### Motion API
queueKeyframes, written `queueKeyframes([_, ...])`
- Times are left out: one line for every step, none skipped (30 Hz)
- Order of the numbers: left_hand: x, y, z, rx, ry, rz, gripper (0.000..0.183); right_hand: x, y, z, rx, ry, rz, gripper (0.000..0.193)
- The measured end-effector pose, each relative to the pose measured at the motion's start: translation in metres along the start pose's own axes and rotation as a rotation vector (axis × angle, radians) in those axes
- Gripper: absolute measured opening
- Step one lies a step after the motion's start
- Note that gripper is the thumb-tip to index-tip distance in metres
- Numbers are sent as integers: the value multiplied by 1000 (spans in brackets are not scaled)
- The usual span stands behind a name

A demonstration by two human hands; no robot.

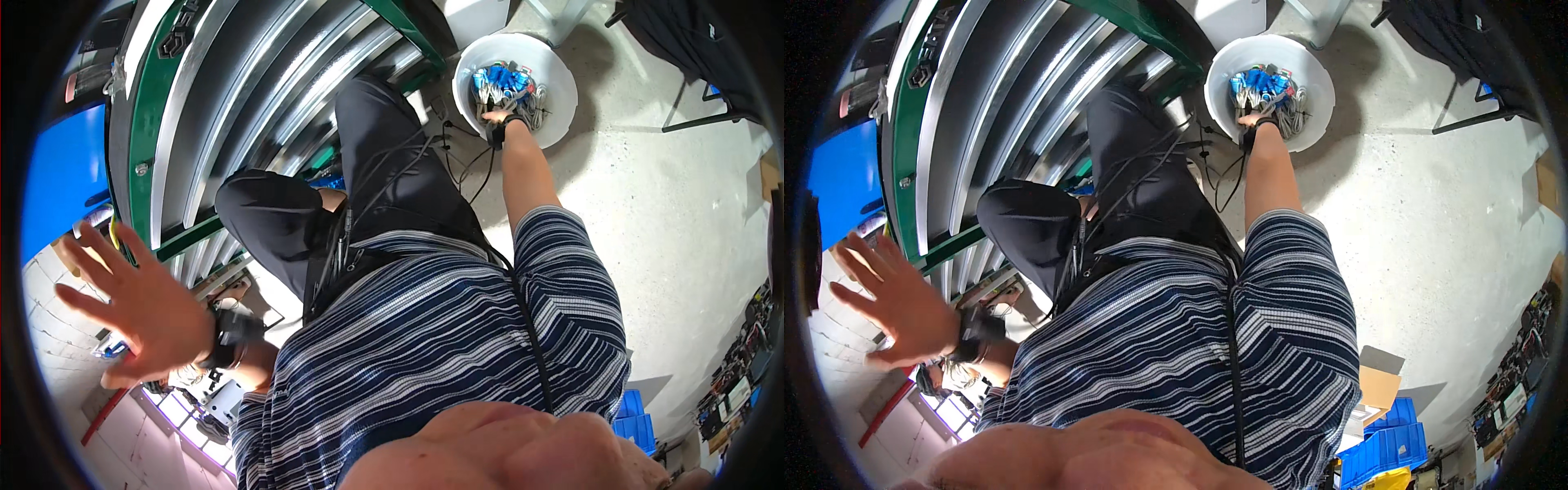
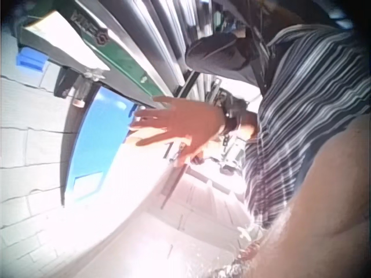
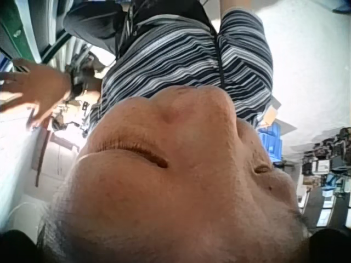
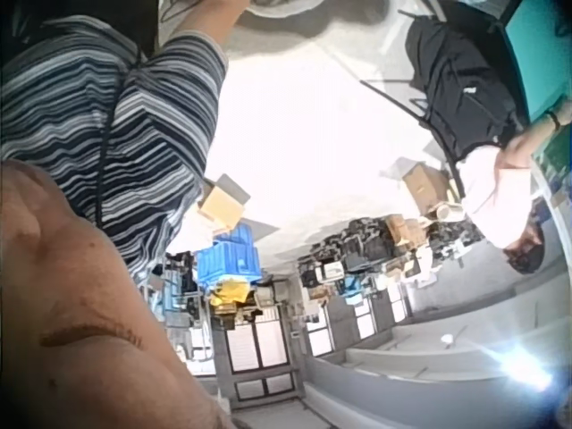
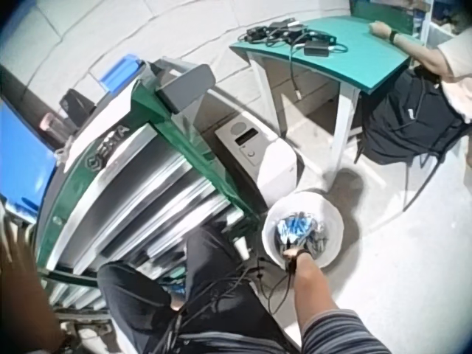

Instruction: Assembling and inspecting electronic cables with blue D-sub connectors at a workbench.

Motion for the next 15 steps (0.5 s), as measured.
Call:
queueKeyframes([-1, 14, -6, 397, 51, 165, 83, 0, 5, -5, 45, 19, 6, 57])
queueKeyframes([-2, 15, -8, 391, 56, 161, 83, -5, -2, -3, 88, 37, 12, 57])
queueKeyframes([-3, 6, -13, 290, -225, 260, 81, -10, 8, 9, 118, 75, 0, 56])
queueKeyframes([-3, -5, -17, 185, -508, 347, 78, -13, 19, 21, 148, 114, -14, 56])
queueKeyframes([-4, -19, -24, 74, -797, 428, 76, -15, 33, 33, 171, 150, -32, 56])
queueKeyframes([-2, -36, -27, -36, -1082, 490, 73, -11, 55, 46, 199, 195, -56, 55])
queueKeyframes([3, -50, -28, -151, -1366, 532, 71, -6, 74, 63, 229, 244, -85, 55])
queueKeyframes([25, -43, -43, -650, -1323, 553, 69, 21, -37, -7, 388, 327, 6, 51])
queueKeyframes([39, -52, -37, -949, -1298, 441, 67, 27, -10, 21, 313, 548, 45, 51])
queueKeyframes([45, -58, -28, -939, -1228, 535, 66, 48, -20, 30, 130, 500, 117, 51])
queueKeyframes([49, -60, -13, -936, -1140, 636, 66, 71, -36, 32, -41, 434, 195, 51])
queueKeyframes([49, -61, -2, -933, -1086, 597, 68, 80, -21, 49, -257, 459, 278, 46])
queueKeyframes([50, -55, 7, -992, -1051, 580, 70, 95, -30, 49, -575, 404, 274, 38])
queueKeyframes([46, -47, 12, -1060, -957, 412, 74, 111, -40, 52, -821, 351, 266, 32])
queueKeyframes([42, -43, 17, -1110, -856, 235, 78, 131, -44, 63, -1064, 310, 253, 28])
Point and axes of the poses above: each hand's wrist, its own x-axis away from the middle knuckle, its own z-axis out of the back of the hand, y = z × x, the point moved 2 cm from there along -x, towards the middle knuckle, and after that the axes turned 5 degrees about -z, right-handed, at the moved point
